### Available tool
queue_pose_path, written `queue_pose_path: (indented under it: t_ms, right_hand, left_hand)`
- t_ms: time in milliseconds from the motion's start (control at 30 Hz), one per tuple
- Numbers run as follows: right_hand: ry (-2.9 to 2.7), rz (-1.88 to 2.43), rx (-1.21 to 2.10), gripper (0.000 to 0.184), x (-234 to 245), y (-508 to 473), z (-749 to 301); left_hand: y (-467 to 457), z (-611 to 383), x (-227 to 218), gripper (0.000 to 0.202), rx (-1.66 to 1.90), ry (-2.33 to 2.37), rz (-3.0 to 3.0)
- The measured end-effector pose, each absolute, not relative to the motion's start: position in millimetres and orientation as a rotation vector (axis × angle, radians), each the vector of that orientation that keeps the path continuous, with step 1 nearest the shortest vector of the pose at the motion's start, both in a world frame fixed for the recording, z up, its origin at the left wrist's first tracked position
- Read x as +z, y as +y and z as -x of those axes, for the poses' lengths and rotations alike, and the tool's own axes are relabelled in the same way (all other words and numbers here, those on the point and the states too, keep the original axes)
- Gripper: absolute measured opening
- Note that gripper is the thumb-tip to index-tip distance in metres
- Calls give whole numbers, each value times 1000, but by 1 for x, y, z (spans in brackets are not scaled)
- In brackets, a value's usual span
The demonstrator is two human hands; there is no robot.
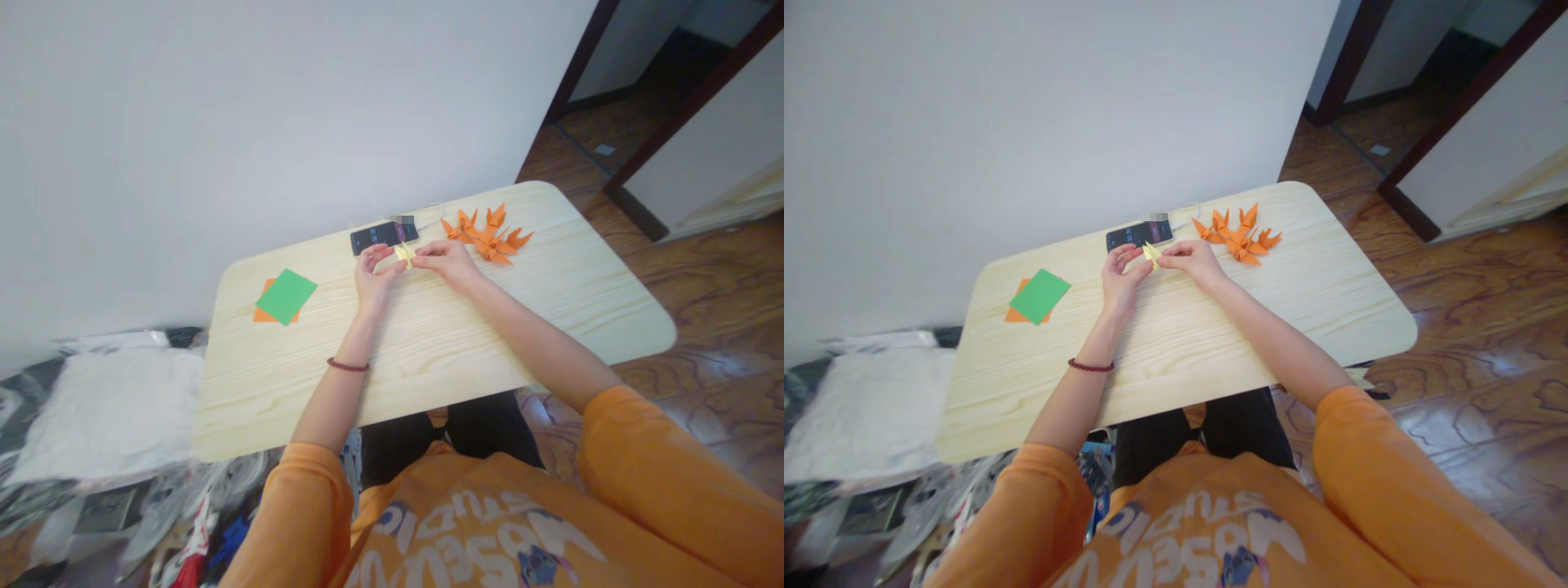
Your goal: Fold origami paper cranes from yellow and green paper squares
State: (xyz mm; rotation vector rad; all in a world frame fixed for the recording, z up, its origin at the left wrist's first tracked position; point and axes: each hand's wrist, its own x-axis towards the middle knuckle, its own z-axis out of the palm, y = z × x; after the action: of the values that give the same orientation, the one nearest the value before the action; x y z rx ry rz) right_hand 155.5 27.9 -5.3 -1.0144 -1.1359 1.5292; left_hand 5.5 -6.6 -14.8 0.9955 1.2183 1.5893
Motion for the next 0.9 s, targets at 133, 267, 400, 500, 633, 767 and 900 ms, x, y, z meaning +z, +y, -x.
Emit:
queue_pose_path:
  t_ms: [133, 267, 400, 500, 633, 767, 900]
  right_hand:
    - [-1167, 1048, 1480, 29, -9, 29, -156]
    - [-1155, 1065, 1477, 31, -10, 29, -156]
    - [-1108, 1031, 1535, 38, -9, 28, -154]
    - [-1106, 1029, 1528, 42, -6, 27, -153]
    - [-1146, 1029, 1440, 38, -2, 26, -153]
    - [-1158, 1016, 1406, 34, 0, 25, -154]
    - [-1158, 1035, 1406, 33, 0, 24, -153]
  left_hand:
    - [-7, -5, -15, 59, 1558, 1190, -1017]
    - [-7, -6, -12, 56, 1551, 1162, -1021]
    - [-7, -7, -9, 52, 1564, 1164, -1048]
    - [-8, -7, -8, 50, 1543, 1141, -1048]
    - [-9, -8, -6, 49, 1512, 1106, -1028]
    - [-12, -9, -4, 53, 1507, 1131, -1049]
    - [-13, -8, -3, 52, 1503, 1161, -1053]
